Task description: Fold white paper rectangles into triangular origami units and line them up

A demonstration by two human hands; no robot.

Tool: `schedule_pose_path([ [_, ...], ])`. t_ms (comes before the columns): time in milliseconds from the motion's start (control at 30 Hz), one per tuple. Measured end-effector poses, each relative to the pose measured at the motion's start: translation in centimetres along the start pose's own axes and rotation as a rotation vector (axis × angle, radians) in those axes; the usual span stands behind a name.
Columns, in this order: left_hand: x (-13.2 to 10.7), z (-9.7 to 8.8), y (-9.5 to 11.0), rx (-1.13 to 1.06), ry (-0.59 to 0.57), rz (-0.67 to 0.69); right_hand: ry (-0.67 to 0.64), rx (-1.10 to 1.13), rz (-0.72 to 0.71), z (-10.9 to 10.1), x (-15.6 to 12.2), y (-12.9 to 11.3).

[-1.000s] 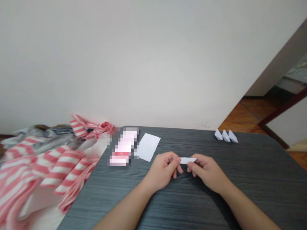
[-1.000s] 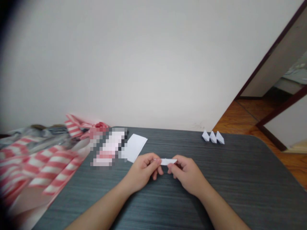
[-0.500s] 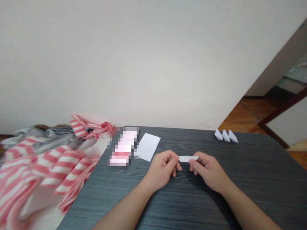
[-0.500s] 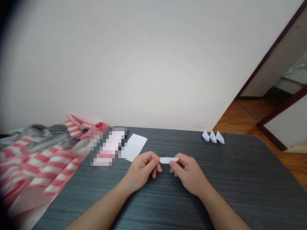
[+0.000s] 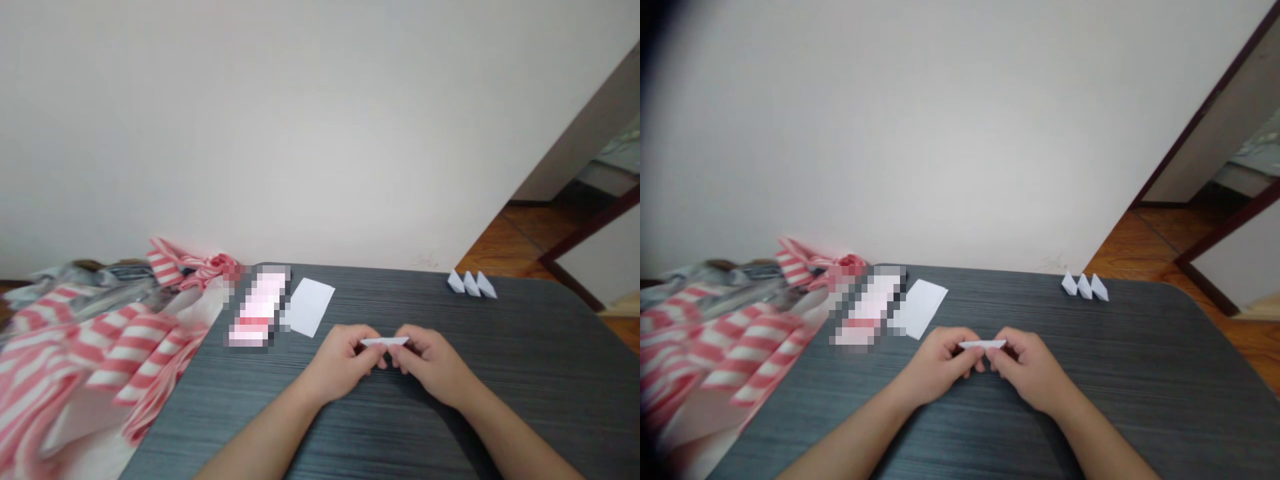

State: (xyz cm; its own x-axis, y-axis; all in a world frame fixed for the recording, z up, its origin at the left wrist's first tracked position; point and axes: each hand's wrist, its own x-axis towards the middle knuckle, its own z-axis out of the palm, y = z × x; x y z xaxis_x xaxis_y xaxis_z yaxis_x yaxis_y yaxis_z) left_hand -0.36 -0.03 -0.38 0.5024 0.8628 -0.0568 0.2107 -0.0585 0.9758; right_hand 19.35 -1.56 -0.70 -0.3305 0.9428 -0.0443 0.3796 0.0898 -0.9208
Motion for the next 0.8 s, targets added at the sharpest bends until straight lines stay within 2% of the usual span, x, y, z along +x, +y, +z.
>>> schedule_pose_path([
  [400, -0.04, 0.08, 0.42, 0.066, 0.008, 0.006, 0.02, -0.064, -0.038, -0.12, 0.06, -0.53],
  [800, 0.1, 0.15, 0.13, -0.096, 0.084, 0.038, 0.051, -0.042, -0.026, -0.01, 0.06, 0.02],
])
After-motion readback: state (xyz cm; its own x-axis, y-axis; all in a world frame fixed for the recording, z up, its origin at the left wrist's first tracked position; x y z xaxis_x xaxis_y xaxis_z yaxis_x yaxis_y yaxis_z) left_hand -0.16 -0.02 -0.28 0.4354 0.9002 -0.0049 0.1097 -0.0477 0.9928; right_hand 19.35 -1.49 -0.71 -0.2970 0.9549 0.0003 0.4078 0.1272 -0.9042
